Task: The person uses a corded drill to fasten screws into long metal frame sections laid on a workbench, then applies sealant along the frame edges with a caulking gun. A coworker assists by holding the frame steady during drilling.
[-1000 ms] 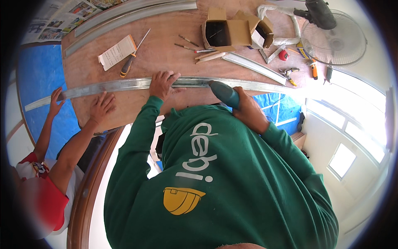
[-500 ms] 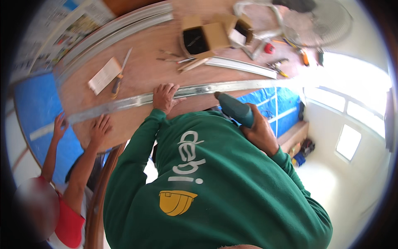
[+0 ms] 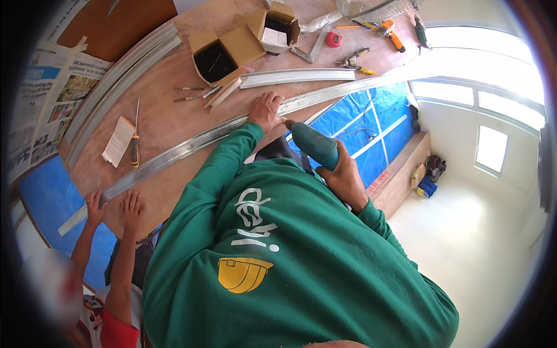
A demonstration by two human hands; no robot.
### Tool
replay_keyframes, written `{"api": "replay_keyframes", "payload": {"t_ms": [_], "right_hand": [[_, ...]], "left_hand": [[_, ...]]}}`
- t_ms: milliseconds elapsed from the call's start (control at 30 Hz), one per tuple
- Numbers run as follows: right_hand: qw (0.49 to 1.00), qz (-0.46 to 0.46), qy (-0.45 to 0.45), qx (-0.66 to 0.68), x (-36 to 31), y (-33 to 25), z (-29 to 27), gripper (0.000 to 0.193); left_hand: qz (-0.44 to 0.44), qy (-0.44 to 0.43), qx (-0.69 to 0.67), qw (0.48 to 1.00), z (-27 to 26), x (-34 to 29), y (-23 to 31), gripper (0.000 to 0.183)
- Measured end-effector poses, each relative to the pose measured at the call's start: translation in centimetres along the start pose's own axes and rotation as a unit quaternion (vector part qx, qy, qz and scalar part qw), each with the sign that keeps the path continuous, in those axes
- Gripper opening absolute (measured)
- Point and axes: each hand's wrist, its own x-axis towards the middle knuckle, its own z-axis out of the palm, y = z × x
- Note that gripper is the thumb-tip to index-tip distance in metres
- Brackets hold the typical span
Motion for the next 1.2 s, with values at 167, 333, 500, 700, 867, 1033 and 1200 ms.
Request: {"api": "replay_keyframes", "payload": {"t_ms": [167,333,500,700,867,1033,1200], "right_hand": [[0.999,-0.037,0.005,0.019,1.8,1.4,0.4,0.073],[0.997,-0.068,-0.025,0.035,2.7,2.3,2.3,0.070],[0.994,-0.072,-0.071,0.042,2.8,1.7,3.4,0.070],[0.994,-0.084,-0.072,0.027,3.7,2.3,4.1,0.072],[0.993,-0.098,-0.068,0.021,4.3,1.8,3.9,0.073],[0.990,-0.113,-0.080,0.009,4.7,1.2,3.8,0.072],[0.990,-0.117,-0.084,0.002,5.2,0.9,4.1,0.070]], "left_hand": [[-0.043,0.042,-0.033,0.998,-3.2,-5.7,-4.7,0.047],[-0.212,0.064,-0.003,0.975,-7.6,-11.3,-5.1,0.037],[-0.257,0.086,-0.011,0.963,-7.3,-12.0,-4.6,0.038],[-0.272,0.080,-0.003,0.959,-7.3,-11.9,-4.8,0.039],[-0.269,0.091,0.007,0.959,-7.0,-11.8,-4.7,0.044],[-0.265,0.091,0.009,0.960,-7.1,-11.9,-4.6,0.045],[-0.258,0.100,0.010,0.961,-7.0,-12.1,-4.6,0.045]]}}
